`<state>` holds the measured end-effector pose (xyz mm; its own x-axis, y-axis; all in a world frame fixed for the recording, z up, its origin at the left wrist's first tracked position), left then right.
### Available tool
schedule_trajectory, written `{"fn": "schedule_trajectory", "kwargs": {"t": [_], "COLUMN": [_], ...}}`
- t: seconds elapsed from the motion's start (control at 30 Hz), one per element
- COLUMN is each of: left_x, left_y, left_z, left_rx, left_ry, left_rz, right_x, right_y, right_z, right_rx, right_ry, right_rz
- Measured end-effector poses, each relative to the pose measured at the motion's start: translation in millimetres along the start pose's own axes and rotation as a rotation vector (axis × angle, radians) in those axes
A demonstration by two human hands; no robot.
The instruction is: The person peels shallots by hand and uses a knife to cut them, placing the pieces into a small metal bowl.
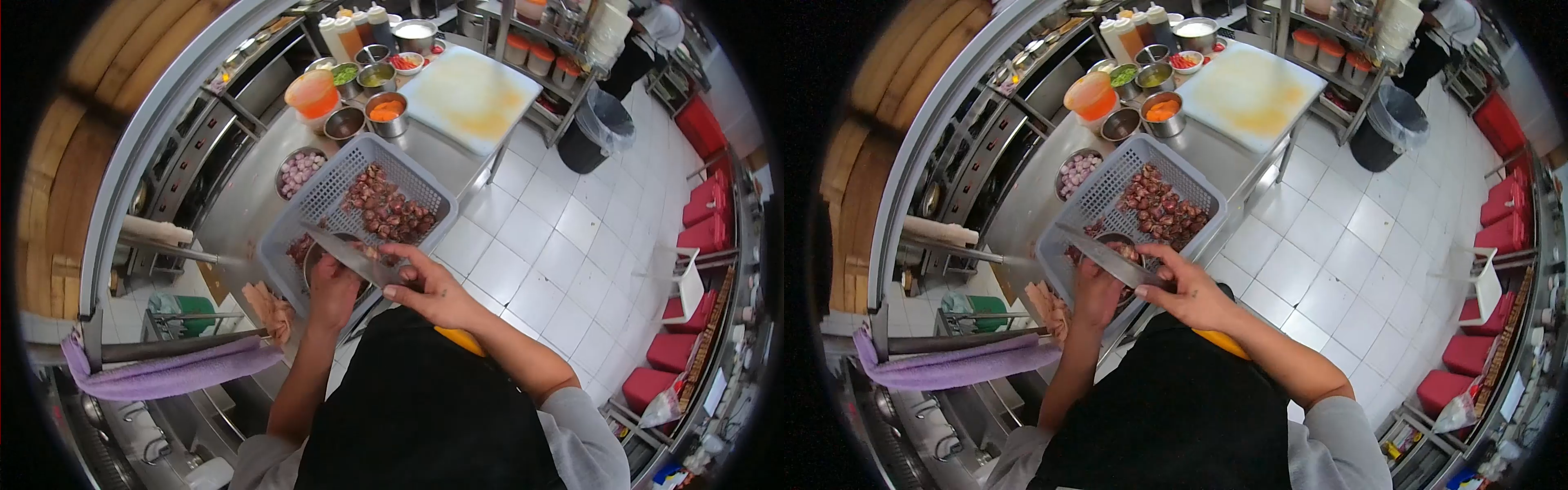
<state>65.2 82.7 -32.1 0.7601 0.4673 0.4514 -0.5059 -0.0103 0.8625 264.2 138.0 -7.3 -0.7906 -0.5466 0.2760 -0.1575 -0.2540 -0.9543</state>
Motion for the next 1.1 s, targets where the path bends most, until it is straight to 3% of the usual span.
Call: {"fn": "schedule_trajectory", "kwargs": {"t": [0.07,0.23,0.33,0.4,0.47,0.53,0.6,0.87,1.0,1.1], "left_x": [-9,-7,-15,-21,-25,-27,-34,-48,-64,-73], "left_y": [5,24,29,31,33,35,27,17,0,-3], "left_z": [11,30,30,27,23,22,19,13,8,5], "left_rx": [-0.034,0.112,0.154,0.114,0.071,0.021,0.001,-0.083,-0.128,-0.186], "left_ry": [0.008,0.067,0.042,0.040,0.041,0.084,0.063,0.037,0.032,0.038], "left_rz": [0.035,0.051,0.063,0.117,0.177,0.190,0.194,0.030,0.010,-0.024], "right_x": [14,31,43,45,43,44,49,64,70,77], "right_y": [-5,-1,-2,-10,-5,2,7,13,35,25], "right_z": [-2,-7,-12,-15,-26,-35,-40,-50,-53,-51], "right_rx": [-0.082,-0.170,-0.164,0.099,0.186,-0.028,-0.015,-0.155,-0.095,-0.073], "right_ry": [0.000,-0.039,-0.087,-0.145,-0.128,-0.015,0.017,0.244,0.189,0.213], "right_rz": [0.116,0.195,0.033,-0.169,-0.165,0.114,0.061,0.424,0.404,0.614]}}
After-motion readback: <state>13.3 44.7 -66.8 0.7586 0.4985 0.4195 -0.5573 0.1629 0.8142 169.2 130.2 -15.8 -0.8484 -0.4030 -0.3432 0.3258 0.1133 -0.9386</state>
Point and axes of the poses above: each hand's wrist, its own z-axis away from the middle knuckle, its own x-axis out of the palm, y = z × x, the point moved 1 cm from there along -z, towards the middle knuckle, and after that the axes turned 14 degrees about y, right-handed, at the moved point
